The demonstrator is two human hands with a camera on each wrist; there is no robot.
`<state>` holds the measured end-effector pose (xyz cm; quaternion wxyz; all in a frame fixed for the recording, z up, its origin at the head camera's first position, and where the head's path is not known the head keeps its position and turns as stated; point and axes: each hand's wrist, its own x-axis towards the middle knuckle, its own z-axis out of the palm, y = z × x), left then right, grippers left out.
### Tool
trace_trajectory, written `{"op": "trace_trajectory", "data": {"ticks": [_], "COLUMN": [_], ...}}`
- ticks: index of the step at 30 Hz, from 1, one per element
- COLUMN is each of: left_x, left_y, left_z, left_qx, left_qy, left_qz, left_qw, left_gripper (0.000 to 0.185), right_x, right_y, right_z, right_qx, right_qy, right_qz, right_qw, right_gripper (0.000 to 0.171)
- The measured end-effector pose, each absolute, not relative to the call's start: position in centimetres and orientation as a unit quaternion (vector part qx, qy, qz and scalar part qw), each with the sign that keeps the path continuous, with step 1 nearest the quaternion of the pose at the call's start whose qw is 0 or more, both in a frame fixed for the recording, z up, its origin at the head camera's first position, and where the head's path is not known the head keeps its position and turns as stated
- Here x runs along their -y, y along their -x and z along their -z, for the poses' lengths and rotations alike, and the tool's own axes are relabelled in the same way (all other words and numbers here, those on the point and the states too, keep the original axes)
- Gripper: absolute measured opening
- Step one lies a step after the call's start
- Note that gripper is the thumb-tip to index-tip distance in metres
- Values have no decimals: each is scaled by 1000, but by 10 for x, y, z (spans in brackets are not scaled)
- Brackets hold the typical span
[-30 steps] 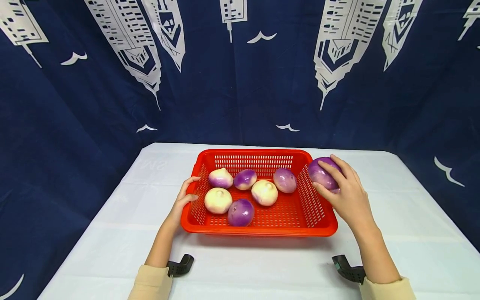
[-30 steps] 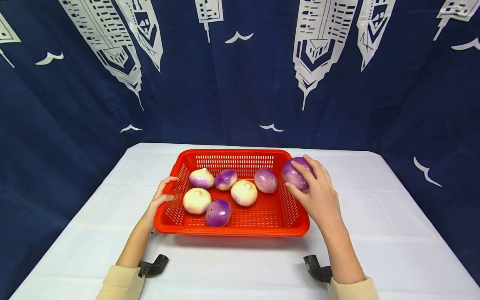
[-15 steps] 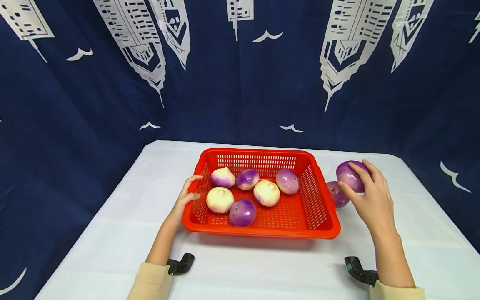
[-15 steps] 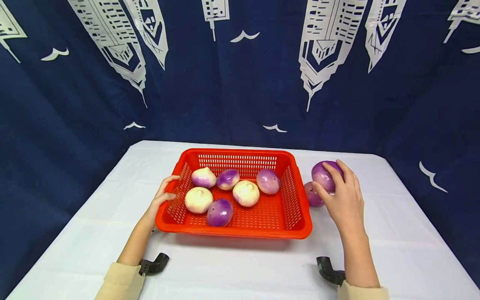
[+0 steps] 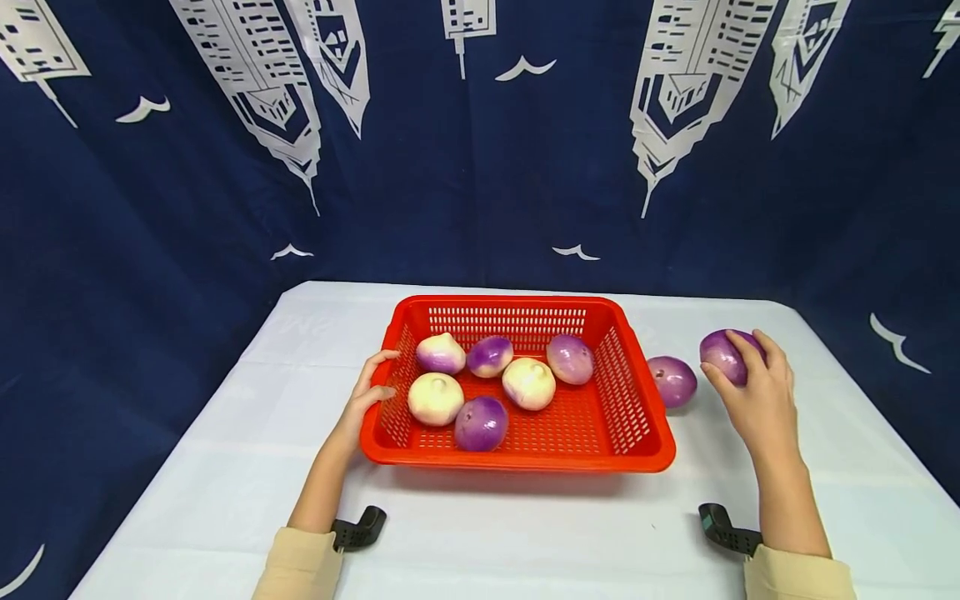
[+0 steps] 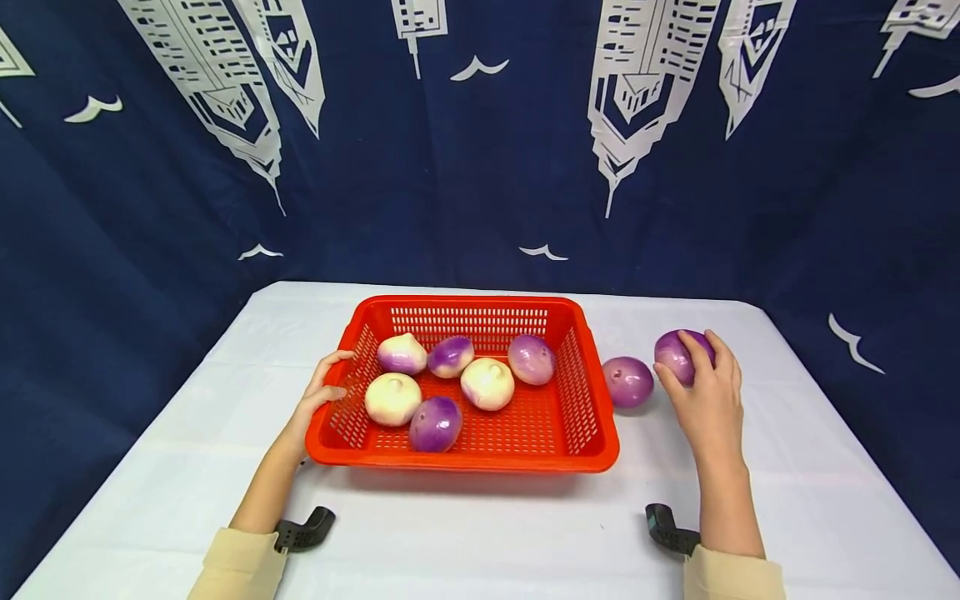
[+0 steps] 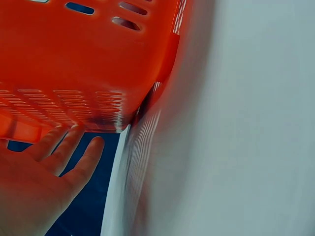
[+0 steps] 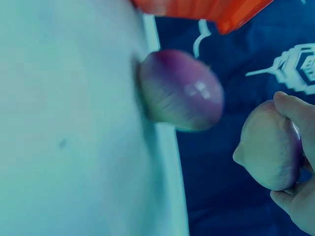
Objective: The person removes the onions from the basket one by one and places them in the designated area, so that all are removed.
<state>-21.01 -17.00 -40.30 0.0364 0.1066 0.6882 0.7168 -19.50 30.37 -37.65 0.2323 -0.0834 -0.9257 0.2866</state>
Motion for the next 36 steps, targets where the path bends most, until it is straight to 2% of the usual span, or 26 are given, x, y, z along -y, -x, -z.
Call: {"op": "trace_trajectory", "data": {"ticks": [18, 30, 36], "left_x": [167, 170, 171], "left_y": [210, 208, 210], "left_z": [407, 407, 405], "left_qx": [-692, -691, -694], "left_qy": [-105, -100, -100], "left_qz": [-714, -714, -712], "left_qw": [33, 41, 41], "left_gripper": [57, 56, 58], "right_x": [-329, -332, -331], "right_y": [203, 204, 205], "right_z": [421, 430, 426], "right_qx": [938, 940, 940], "right_qy": [61, 45, 41], "right_qz": [-307, -308, -301], "right_qw": [149, 141, 155], "right_gripper": [59, 63, 61]}}
